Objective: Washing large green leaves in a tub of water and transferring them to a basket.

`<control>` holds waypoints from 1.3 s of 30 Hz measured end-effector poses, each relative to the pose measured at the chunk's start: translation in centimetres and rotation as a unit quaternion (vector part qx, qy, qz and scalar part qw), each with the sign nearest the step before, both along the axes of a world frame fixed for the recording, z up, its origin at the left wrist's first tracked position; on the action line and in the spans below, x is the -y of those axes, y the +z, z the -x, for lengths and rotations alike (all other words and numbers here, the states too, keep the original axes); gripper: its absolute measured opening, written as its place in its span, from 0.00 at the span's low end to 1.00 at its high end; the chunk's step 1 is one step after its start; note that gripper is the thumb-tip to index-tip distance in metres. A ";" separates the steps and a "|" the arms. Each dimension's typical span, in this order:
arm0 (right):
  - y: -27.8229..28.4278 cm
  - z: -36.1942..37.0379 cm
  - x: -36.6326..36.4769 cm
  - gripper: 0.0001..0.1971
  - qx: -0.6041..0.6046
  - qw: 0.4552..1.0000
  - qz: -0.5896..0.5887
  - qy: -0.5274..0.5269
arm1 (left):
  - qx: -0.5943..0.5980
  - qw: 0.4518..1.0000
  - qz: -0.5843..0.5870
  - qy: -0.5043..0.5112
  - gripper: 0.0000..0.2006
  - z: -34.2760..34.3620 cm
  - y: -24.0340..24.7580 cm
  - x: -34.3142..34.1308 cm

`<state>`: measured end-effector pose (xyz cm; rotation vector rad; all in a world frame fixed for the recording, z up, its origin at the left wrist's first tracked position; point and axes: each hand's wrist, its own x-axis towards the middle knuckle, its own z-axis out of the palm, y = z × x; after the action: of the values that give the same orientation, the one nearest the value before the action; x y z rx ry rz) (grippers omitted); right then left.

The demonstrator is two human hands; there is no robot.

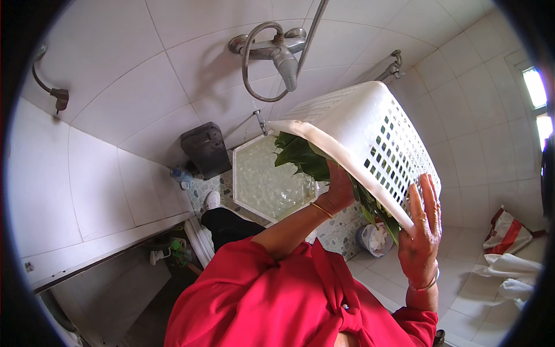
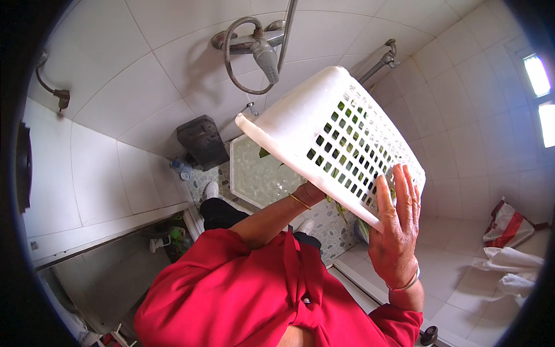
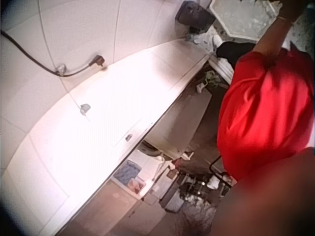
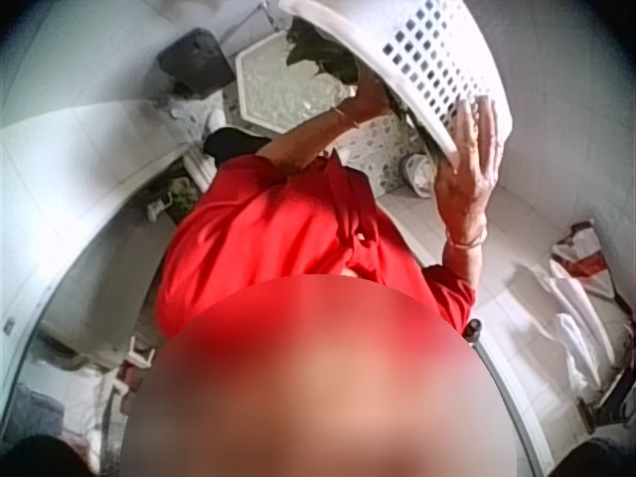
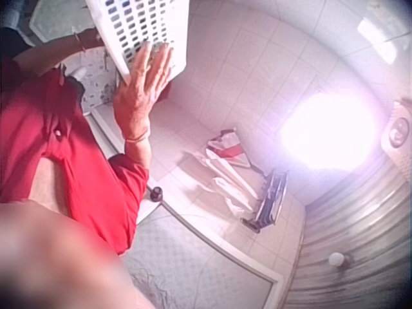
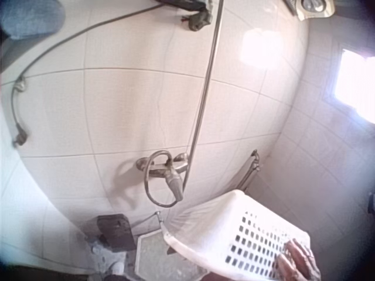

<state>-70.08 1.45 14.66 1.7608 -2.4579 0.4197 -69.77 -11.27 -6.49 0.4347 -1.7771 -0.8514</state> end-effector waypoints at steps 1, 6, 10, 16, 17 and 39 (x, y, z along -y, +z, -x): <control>0.0 -0.1 0.0 0.26 0.003 1.000 -0.001 0.000 | 0.004 1.000 0.003 0.005 0.26 0.0 -0.2 0.0; 0.0 -0.3 0.1 0.26 0.002 1.000 0.004 0.003 | -0.023 1.000 -0.006 0.015 0.27 -0.1 0.1 0.1; 0.0 -0.4 0.1 0.26 0.004 1.000 0.003 0.006 | -0.031 0.999 -0.008 0.005 0.27 -0.5 0.1 0.1; -0.1 -0.4 0.0 0.27 0.003 1.000 0.005 0.005 | -0.019 1.000 -0.003 -0.003 0.27 -0.4 0.1 0.3; -0.1 -0.4 0.0 0.27 0.004 1.000 0.005 0.005 | -0.030 0.999 0.015 0.015 0.27 -0.4 0.2 0.3; -0.9 1.1 1.2 0.29 0.004 1.000 0.004 0.008 | -0.100 0.971 -0.209 -0.050 0.22 2.2 -2.1 0.1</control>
<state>-71.13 0.22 13.74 1.7805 -2.4453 0.4385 -71.93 -11.35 -8.57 0.5121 -1.4408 -1.3039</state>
